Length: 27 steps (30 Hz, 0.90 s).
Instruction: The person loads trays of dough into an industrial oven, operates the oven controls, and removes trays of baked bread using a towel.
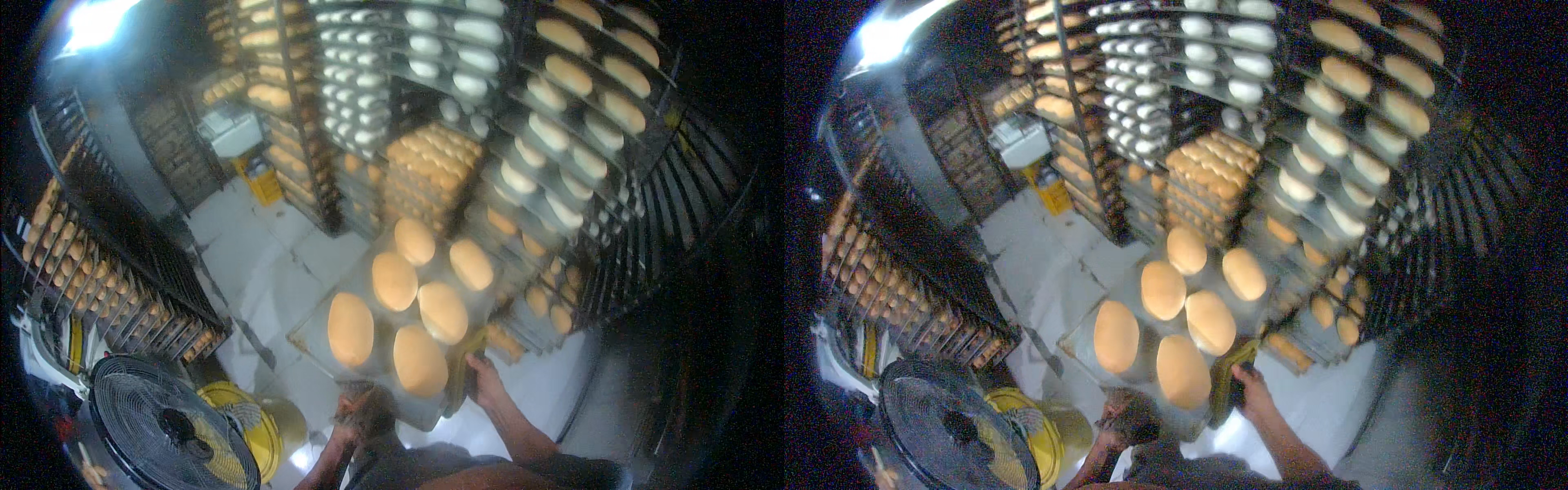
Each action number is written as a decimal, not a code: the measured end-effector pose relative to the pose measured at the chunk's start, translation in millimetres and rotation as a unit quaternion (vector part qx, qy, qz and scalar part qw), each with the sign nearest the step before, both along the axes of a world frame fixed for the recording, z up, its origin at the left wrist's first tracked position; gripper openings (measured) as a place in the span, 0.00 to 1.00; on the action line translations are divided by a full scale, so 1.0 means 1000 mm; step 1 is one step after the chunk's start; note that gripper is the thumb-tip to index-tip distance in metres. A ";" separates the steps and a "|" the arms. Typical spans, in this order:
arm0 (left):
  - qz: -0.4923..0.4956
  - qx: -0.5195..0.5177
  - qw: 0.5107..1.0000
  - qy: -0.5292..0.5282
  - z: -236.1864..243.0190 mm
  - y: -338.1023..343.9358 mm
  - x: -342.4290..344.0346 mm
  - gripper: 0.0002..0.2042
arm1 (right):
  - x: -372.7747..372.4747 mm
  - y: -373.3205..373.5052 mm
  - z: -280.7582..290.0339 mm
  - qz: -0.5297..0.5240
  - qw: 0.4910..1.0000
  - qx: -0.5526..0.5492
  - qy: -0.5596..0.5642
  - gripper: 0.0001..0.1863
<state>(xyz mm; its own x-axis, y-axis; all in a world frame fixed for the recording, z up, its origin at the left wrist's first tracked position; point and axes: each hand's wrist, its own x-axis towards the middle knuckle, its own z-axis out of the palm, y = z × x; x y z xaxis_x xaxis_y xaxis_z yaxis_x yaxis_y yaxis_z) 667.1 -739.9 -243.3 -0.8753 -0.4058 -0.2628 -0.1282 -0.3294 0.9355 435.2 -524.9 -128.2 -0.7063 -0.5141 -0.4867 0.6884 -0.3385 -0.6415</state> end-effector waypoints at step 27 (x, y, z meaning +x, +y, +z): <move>-0.011 -0.139 0.989 -0.044 0.056 0.119 0.056 0.17 | 0.056 0.123 0.046 0.018 0.999 0.039 0.027 0.16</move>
